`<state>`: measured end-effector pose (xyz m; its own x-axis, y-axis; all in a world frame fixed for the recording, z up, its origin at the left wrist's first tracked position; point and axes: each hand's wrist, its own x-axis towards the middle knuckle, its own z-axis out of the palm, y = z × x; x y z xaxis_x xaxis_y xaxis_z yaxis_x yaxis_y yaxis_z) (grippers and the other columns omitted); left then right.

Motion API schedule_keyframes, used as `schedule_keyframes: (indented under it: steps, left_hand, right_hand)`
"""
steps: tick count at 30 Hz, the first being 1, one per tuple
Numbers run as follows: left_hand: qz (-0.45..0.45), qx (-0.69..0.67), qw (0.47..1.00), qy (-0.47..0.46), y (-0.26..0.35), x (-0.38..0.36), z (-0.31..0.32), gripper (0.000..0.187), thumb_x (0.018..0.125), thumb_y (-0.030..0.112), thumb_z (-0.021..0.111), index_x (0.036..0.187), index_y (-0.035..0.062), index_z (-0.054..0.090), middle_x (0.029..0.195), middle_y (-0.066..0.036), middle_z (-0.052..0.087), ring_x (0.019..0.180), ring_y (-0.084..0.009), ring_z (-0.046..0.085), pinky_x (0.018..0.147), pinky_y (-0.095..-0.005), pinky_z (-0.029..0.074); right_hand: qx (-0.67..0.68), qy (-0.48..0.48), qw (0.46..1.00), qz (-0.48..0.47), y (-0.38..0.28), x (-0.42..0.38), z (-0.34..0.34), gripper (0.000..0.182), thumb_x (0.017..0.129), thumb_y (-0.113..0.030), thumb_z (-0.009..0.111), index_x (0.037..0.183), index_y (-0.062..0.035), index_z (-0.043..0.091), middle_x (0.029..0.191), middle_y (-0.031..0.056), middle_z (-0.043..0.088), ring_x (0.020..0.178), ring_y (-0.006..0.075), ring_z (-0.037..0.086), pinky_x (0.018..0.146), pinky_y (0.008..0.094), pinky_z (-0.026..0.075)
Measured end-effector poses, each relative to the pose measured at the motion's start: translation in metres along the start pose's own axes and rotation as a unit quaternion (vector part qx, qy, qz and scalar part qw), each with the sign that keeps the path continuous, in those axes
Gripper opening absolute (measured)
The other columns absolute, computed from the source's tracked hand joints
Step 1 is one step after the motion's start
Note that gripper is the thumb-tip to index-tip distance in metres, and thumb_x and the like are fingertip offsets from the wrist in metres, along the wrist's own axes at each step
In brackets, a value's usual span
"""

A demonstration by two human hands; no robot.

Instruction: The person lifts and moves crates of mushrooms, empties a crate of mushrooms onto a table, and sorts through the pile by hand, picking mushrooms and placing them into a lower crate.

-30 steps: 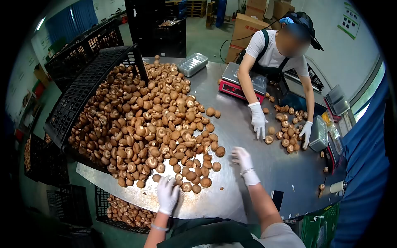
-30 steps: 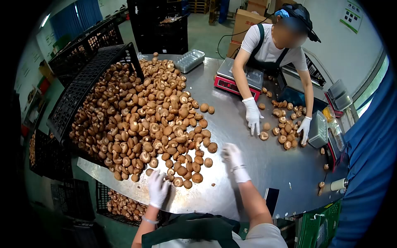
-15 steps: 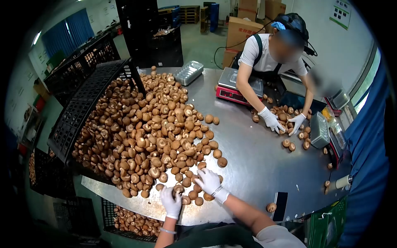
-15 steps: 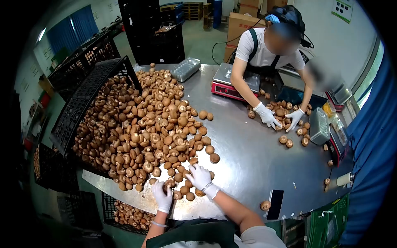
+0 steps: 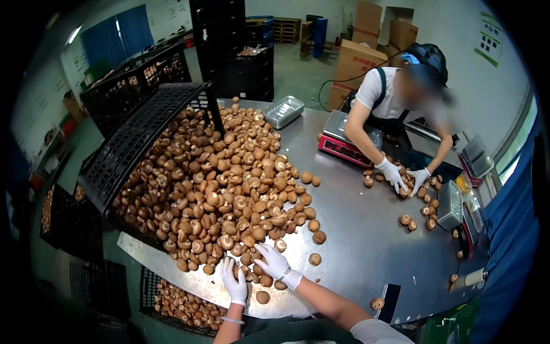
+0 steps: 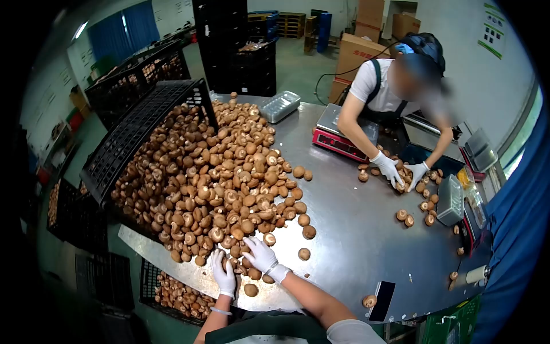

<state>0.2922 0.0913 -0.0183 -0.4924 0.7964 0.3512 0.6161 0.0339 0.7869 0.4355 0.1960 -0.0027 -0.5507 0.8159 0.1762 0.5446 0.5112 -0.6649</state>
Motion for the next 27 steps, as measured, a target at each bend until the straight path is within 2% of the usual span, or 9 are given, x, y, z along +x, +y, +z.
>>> schedule_keyframes:
  steps: [7,11,14,16,17,19,21,25,27]
  left_hand:
    - [0.007,0.013,1.0,0.005,0.002,0.0,0.0,0.04,0.082,0.012,0.059,0.118,-0.0017,0.053,0.133,-0.021,0.045,0.127,-0.0398,0.037,0.108,-0.045,0.027]
    - [-0.01,0.009,1.0,0.006,0.009,0.001,-0.003,0.042,0.082,0.013,0.06,0.12,-0.001,0.052,0.135,-0.019,0.043,0.129,-0.0395,0.034,0.108,-0.0452,0.026]
    - [-0.003,0.007,1.0,0.006,0.009,0.002,-0.003,0.042,0.082,0.014,0.06,0.121,-0.0007,0.052,0.136,-0.02,0.042,0.128,-0.0397,0.035,0.108,-0.0455,0.026]
    - [0.009,0.013,1.0,0.006,0.007,0.002,-0.003,0.043,0.082,0.015,0.06,0.122,-0.0006,0.051,0.136,-0.02,0.042,0.128,-0.0392,0.036,0.108,-0.0452,0.027]
    - [0.004,0.003,1.0,0.003,0.009,0.002,-0.004,0.043,0.083,0.013,0.059,0.123,-0.0004,0.05,0.137,-0.02,0.041,0.128,-0.0388,0.036,0.108,-0.0444,0.027]
    - [0.003,-0.023,1.0,0.008,0.012,0.003,-0.005,0.042,0.083,0.011,0.058,0.123,-0.0003,0.05,0.138,-0.02,0.04,0.128,-0.0384,0.035,0.108,-0.0435,0.026]
    - [-0.011,-0.025,1.0,0.01,0.011,0.002,-0.007,0.041,0.083,0.008,0.056,0.123,0.0002,0.05,0.138,-0.021,0.039,0.128,-0.0376,0.035,0.109,-0.0431,0.026]
    - [-0.032,-0.05,0.998,0.015,0.048,-0.002,-0.038,0.036,0.087,0.007,0.051,0.122,0.0003,0.052,0.135,-0.019,0.044,0.127,-0.0342,0.04,0.107,-0.0422,0.03]
    - [-0.096,-0.191,0.973,-0.086,0.06,-0.004,-0.047,0.037,0.093,0.012,0.047,0.128,0.0019,0.048,0.136,-0.017,0.045,0.124,-0.0303,0.044,0.103,-0.0391,0.036]
  right_hand:
    - [0.015,0.022,0.999,-0.026,-0.004,-0.002,-0.006,0.052,0.083,-0.029,0.063,0.129,-0.0127,0.047,0.122,0.0136,0.05,0.105,0.034,0.054,0.085,0.04,0.049]
    - [-0.006,-0.051,0.999,-0.017,-0.006,-0.01,-0.023,0.057,0.081,-0.027,0.064,0.132,-0.0131,0.045,0.127,0.0133,0.047,0.109,0.0337,0.053,0.091,0.039,0.047]
    - [0.097,-0.049,0.994,0.026,0.008,-0.015,-0.027,0.048,0.084,-0.02,0.06,0.131,-0.0143,0.048,0.121,0.0141,0.052,0.105,0.0298,0.057,0.09,0.036,0.047]
    - [0.26,-0.039,0.96,0.1,0.02,-0.019,-0.022,0.043,0.087,-0.013,0.055,0.13,-0.0146,0.051,0.119,0.0115,0.056,0.106,0.0214,0.057,0.085,0.0308,0.048]
    - [0.375,-0.121,0.886,0.245,0.011,-0.015,-0.04,0.044,0.09,-0.013,0.05,0.134,-0.0165,0.047,0.126,0.0068,0.054,0.105,0.0177,0.057,0.082,0.0288,0.048]
    - [0.59,-0.1,0.745,0.295,0.003,-0.009,-0.058,0.046,0.092,-0.016,0.045,0.138,-0.016,0.041,0.13,0.0033,0.051,0.107,0.0168,0.057,0.083,0.0292,0.048]
    - [0.713,-0.115,0.645,0.25,0.008,-0.01,-0.063,0.048,0.094,-0.019,0.041,0.142,-0.0141,0.035,0.136,0.0031,0.046,0.111,0.0183,0.055,0.085,0.032,0.048]
    - [0.746,-0.075,0.617,0.24,-0.006,-0.015,-0.066,0.048,0.101,-0.038,0.03,0.142,-0.0124,0.034,0.14,0.0038,0.043,0.119,0.0181,0.049,0.09,0.0324,0.046]
    - [0.667,-0.05,0.71,0.22,-0.023,-0.019,-0.067,0.054,0.101,-0.044,0.023,0.143,-0.0106,0.033,0.142,0.0045,0.04,0.122,0.015,0.046,0.093,0.0328,0.043]
